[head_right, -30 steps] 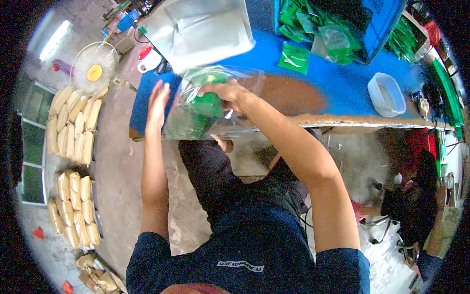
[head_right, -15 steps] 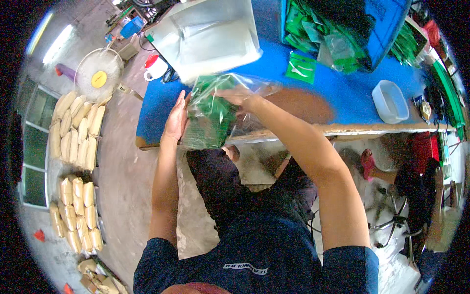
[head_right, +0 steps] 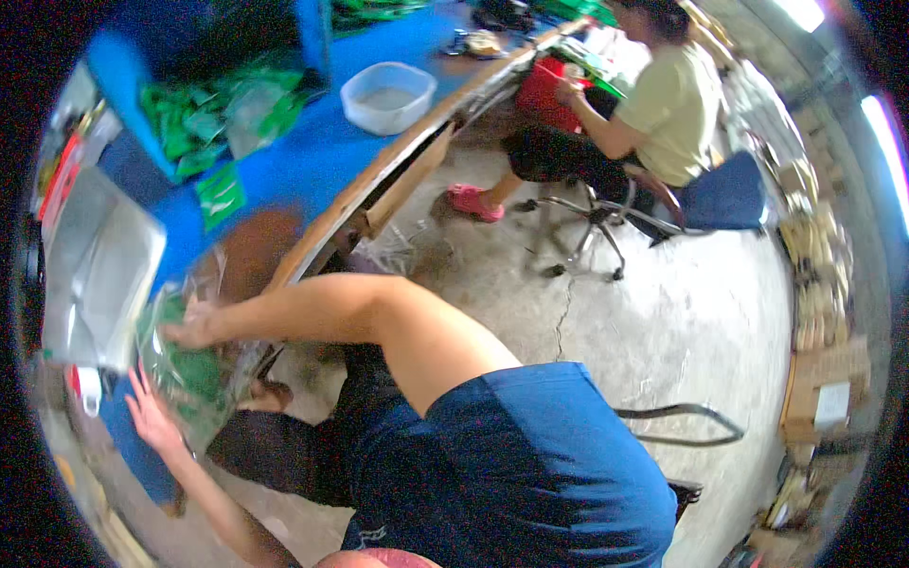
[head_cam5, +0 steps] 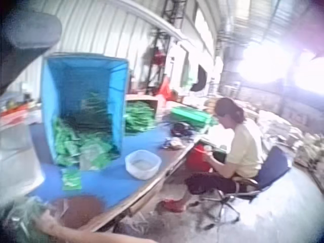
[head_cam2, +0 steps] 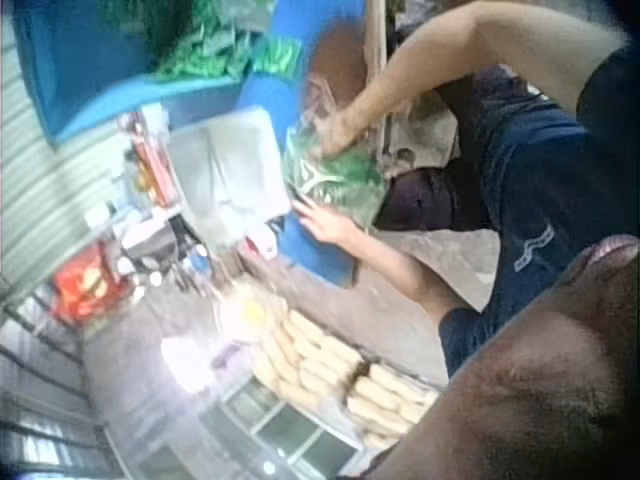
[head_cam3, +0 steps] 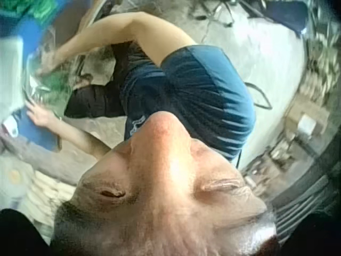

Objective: Sorting and placing small green plastic packets into larger transparent bags.

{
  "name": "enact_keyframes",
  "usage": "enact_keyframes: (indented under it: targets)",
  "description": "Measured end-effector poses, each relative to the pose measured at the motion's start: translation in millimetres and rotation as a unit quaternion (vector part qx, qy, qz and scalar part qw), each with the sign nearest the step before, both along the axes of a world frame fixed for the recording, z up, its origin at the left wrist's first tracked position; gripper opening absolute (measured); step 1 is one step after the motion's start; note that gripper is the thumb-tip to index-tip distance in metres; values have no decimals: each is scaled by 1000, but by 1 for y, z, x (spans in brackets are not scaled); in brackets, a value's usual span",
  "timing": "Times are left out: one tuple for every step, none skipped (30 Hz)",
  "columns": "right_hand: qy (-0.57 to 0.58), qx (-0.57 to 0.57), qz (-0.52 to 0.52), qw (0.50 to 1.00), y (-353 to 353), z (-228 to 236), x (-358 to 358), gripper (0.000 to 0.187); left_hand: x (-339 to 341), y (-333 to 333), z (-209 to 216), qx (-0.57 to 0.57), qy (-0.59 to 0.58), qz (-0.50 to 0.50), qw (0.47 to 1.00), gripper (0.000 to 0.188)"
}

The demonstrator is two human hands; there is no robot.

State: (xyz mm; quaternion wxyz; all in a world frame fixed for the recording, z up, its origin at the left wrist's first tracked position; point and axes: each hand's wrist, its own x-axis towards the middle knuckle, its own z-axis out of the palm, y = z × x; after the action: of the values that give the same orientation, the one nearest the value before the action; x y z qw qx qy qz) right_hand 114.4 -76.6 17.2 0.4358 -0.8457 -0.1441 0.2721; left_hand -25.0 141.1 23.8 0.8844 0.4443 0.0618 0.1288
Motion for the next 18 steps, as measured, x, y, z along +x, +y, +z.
enact_keyframes:
  targets:
    - [4, 39, 19, 999, -5, -5, 3, 105, 6, -16, 5, -12, -1, -11, 1000, 69]
    - [15, 77, 41, 996, -15, -10, 2, 100, 14, -29, 3, -16, 0, -31, 999, 69]
    - [15, 76, 24, 997, -24, -13, 4, 100, 20, -39, 2, -34, 19, -23, 999, 69]
    - [5, 80, 14, 997, -32, -16, 7, 97, 24, -44, 0, -49, 39, -13, 998, 69]
    - [-7, 85, 15, 996, -34, -14, 5, 93, 18, -31, -9, -19, 71, -7, 997, 68]
    - [-10, 87, 9, 996, -34, -14, 3, 93, 12, -29, -13, -17, 68, -12, 997, 68]
    - [-4, 100, -23, 995, -33, -15, -2, 92, 6, -28, -17, 12, 82, -13, 996, 67]
    - [2, 114, -51, 992, -28, -18, -7, 91, 2, -27, -19, 41, 96, -7, 995, 66]
    - [11, 129, -80, 988, -23, -22, -13, 89, 0, -28, -18, 63, 67, -43, 995, 63]
    - [10, 130, -80, 988, -16, -25, -14, 89, 1, -28, -18, 64, 67, -44, 995, 63]
    - [-1, 118, -75, 990, -9, -22, -7, 90, 8, -32, -13, 124, 59, -44, 989, 63]
    - [-16, 105, -74, 992, -8, -18, 5, 90, 19, -38, -7, 184, 47, -47, 981, 62]
    - [-108, 124, -23, 986, -15, -21, 19, 95, 32, -40, -5, 189, 35, -59, 980, 62]
    - [-104, 129, -14, 986, -12, -19, 13, 95, 25, -18, -16, 206, 28, -54, 977, 59]
    - [-52, 116, 29, 991, -10, -19, -1, 95, 8, 5, -29, 221, 27, -37, 974, 56]
    - [-4, 102, 74, 992, -10, -17, -11, 96, -5, 14, -34, 224, 37, -14, 974, 56]
    - [-2, 82, 111, 990, -3, -10, -22, 99, -18, 17, -28, 288, 40, -20, 957, 59]
    - [-93, -7, 63, 994, 7, -5, -35, 80, -29, 9, -9, 356, 44, -25, 933, 61]
